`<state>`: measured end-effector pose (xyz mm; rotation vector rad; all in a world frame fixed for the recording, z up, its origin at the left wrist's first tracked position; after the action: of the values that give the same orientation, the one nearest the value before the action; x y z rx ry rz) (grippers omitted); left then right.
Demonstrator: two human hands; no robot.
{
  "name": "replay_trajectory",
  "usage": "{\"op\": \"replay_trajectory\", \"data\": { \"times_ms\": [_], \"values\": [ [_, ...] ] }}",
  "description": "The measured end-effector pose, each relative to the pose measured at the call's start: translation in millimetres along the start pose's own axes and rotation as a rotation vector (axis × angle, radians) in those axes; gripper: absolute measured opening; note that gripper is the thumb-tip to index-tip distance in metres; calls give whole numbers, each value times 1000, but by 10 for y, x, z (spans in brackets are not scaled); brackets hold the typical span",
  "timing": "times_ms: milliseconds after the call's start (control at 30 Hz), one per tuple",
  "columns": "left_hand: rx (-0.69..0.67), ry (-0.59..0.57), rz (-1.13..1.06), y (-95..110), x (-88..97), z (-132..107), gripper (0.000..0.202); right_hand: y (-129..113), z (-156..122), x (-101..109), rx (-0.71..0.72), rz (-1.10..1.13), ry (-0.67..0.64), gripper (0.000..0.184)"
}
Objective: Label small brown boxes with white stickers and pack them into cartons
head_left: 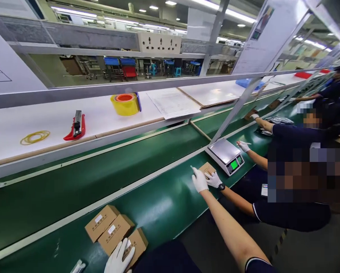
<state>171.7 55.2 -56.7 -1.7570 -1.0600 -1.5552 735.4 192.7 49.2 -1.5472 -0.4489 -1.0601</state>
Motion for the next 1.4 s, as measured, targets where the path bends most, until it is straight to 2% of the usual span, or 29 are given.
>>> {"op": "replay_trajectory", "data": {
  "times_ms": [100,167,233,300,400,500,667,733,800,900,1033,1167,1333,1400],
  "values": [
    [61,74,-28,97,172,0,66,241,261,205,-43,-63,27,68],
    [80,96,-78,168,294,4,69,308,365,170,-54,-86,-13,75],
    [98,94,-144,238,420,20,70,262,382,-45,-31,-85,-116,84],
    [111,78,-220,311,539,47,68,125,276,-379,8,-68,-246,90],
    [135,47,-334,400,665,99,72,-147,-107,-859,41,-29,-367,96],
    [163,44,-400,446,711,138,76,-430,-658,-1166,57,19,-434,102],
    [172,49,-446,509,689,168,77,-926,-1595,-1431,60,51,-520,102],
    [155,43,-455,531,669,189,76,-1093,-1841,-1506,34,46,-521,100],
    [135,34,-467,540,648,215,75,-1201,-1971,-1559,7,25,-524,98],
    [113,22,-481,526,621,243,74,-1272,-1965,-1535,29,36,-502,81],
    [97,7,-505,488,585,249,70,-1289,-1797,-1363,118,148,-458,33],
    [77,-7,-534,456,552,251,70,-1315,-1695,-1361,88,162,-540,26],
    [60,1,-583,411,608,222,67,-1467,-1654,-1554,58,136,-628,23],
    [102,31,-652,361,670,165,59,-1514,-1646,-1611,44,118,-656,22]
  ]
}}
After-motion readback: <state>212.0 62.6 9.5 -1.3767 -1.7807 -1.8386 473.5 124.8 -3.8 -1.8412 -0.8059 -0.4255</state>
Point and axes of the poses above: each hand's wrist, its own z-axis towards the middle knuckle, its own x-axis out of the back of the hand, y = z × x, the point moved 5 cm from there along z, towards the middle knuckle, and after that the axes turned 2 degrees about x, right-handed, at the moved point
